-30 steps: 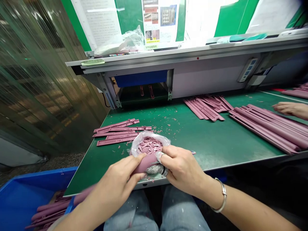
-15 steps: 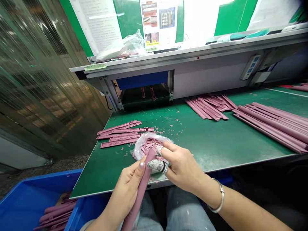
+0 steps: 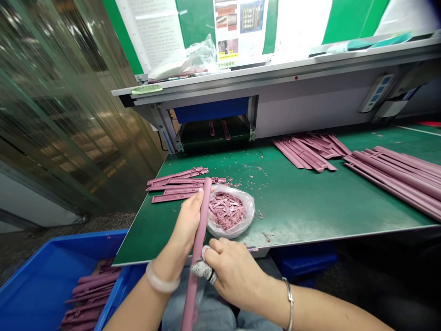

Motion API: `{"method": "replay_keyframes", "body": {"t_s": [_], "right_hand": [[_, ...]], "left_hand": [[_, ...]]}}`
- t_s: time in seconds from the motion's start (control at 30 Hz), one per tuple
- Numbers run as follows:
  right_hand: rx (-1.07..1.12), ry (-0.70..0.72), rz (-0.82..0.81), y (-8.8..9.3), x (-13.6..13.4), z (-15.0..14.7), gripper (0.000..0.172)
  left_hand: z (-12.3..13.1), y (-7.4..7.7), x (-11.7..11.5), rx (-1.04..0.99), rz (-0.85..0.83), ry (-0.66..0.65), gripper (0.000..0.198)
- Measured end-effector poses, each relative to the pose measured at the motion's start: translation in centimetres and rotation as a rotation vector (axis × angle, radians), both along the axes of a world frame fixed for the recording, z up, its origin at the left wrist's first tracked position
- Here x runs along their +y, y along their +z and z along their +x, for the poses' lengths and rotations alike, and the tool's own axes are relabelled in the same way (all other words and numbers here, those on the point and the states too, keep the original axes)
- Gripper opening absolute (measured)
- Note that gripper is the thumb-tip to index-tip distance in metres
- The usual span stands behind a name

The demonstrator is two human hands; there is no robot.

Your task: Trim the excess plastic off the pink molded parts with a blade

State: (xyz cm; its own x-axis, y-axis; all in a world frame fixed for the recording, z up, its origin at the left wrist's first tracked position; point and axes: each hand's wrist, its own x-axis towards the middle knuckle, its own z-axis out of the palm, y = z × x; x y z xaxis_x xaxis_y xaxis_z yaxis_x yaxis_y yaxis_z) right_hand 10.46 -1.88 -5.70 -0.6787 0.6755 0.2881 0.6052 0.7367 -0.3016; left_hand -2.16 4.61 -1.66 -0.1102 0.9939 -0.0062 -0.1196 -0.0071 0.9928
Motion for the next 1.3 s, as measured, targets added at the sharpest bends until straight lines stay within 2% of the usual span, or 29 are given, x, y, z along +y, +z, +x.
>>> {"method": "replay_keyframes", "body": {"t_s": [0.13,0.2,0.37,0.43,0.5,0.63,0.73,0.97,1.07,1.17,1.23,1.3], "right_hand": [[-0.087,0.150,-0.075,-0.1,-2.0,-0.3,0.017],[-0.108,0.157,-0.103,0.0,-2.3,-0.1,0.023],[-0.152,0.153,-0.104,-0.1,-1.9,0.7,0.020],[-0.100,0.144,-0.138,-0.3,-1.6,0.8,0.025],[0.024,0.113,-0.198,-0.3,-1.2,0.8,0.032],[0.358,0.147,-0.216,-0.6,-0.2,0.9,0.035],[0.350,0.202,-0.157,-1.0,0.2,1.5,0.032],[0.241,0.064,-0.175,-0.1,0.0,3.3,0.051],[0.258,0.021,-0.126,0.0,-0.1,3.2,0.047],[0.287,-0.084,0.022,-0.3,0.0,3.0,0.038],[0.321,-0.161,0.106,-0.4,0.2,3.0,0.037],[0.348,-0.134,0.069,-0.2,0.4,3.3,0.042]], "left_hand": [[-0.9,0.0,2.7,-0.033,-0.007,0.074,0.041],[-1.4,-0.2,3.6,-0.047,-0.002,0.117,0.042],[-3.3,-0.4,4.7,-0.089,0.059,0.267,0.041],[-3.7,0.0,4.1,-0.112,0.114,0.346,0.040],[-3.3,0.5,2.5,-0.130,0.174,0.391,0.037],[-0.7,0.8,-2.0,-0.171,0.223,0.354,0.029],[0.6,0.8,-3.9,-0.209,0.214,0.353,0.027],[0.3,1.2,-3.9,-0.192,0.283,0.379,0.026],[0.5,1.2,-4.0,-0.194,0.293,0.377,0.026],[0.6,1.2,-4.2,-0.190,0.281,0.385,0.024],[0.6,1.3,-4.4,-0.179,0.258,0.382,0.024],[0.4,1.4,-4.4,-0.165,0.234,0.370,0.024]]}}
